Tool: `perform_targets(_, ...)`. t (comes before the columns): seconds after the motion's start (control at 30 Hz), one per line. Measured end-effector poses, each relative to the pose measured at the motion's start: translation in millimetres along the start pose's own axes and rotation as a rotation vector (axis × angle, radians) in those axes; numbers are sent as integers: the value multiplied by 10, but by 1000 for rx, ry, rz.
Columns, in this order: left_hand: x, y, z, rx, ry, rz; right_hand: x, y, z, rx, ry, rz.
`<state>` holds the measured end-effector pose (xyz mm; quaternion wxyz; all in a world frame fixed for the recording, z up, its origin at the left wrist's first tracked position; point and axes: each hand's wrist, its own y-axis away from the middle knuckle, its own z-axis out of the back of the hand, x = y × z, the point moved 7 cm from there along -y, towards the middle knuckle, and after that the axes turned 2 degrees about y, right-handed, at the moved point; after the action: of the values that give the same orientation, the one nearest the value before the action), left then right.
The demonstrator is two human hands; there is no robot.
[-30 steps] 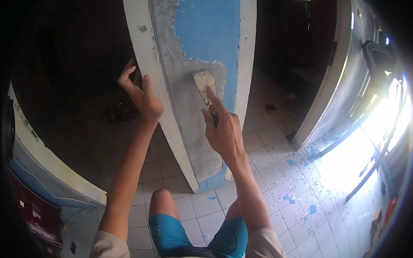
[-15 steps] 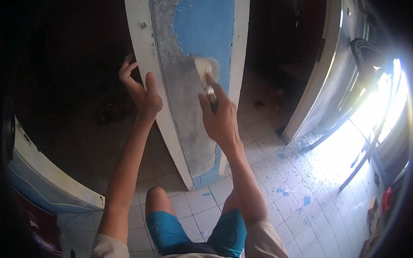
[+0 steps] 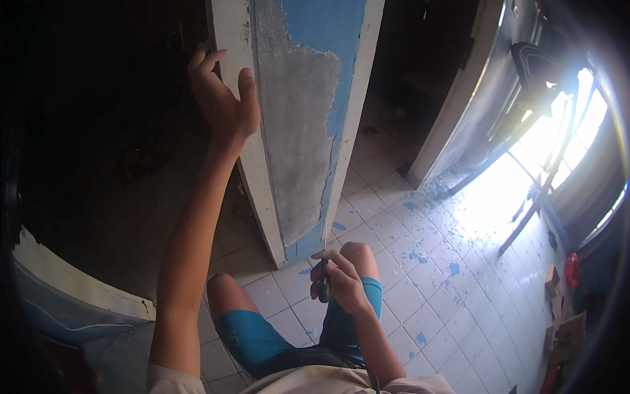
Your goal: The person scrapes old paint from a wall surface using a metal scraper tool, handling the tool with one hand while the other hand rests on the wall frame.
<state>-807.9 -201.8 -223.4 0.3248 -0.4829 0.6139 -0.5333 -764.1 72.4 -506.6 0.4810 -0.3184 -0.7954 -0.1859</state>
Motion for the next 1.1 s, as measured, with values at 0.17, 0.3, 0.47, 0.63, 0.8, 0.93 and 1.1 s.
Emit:
perform_targets(0.17,-18,-13,-40,-4,-28,-16,16,27,-316,270,93,311)
perform_targets(0.3,-9,15,-62,-5,-26,-28,121,136,-622,308,463,455)
perform_targets(0.47,3,-14,-38,-7,-46,-79,93,151,-622,157,917,538)
perform_targets(0.63,-32,-14,-95,23,-20,-101,121,111,-118,80,968,611)
perform_targets(0.8,0,-2,-17,98,-16,-80,124,-53,600,9,865,642)
perform_targets(0.93,-53,-8,-75,137,-61,-68,-376,-117,1859,-221,602,246)
perform_targets(1.1,-60,-3,-51,175,-161,-62,235,-269,1990,-187,410,348)
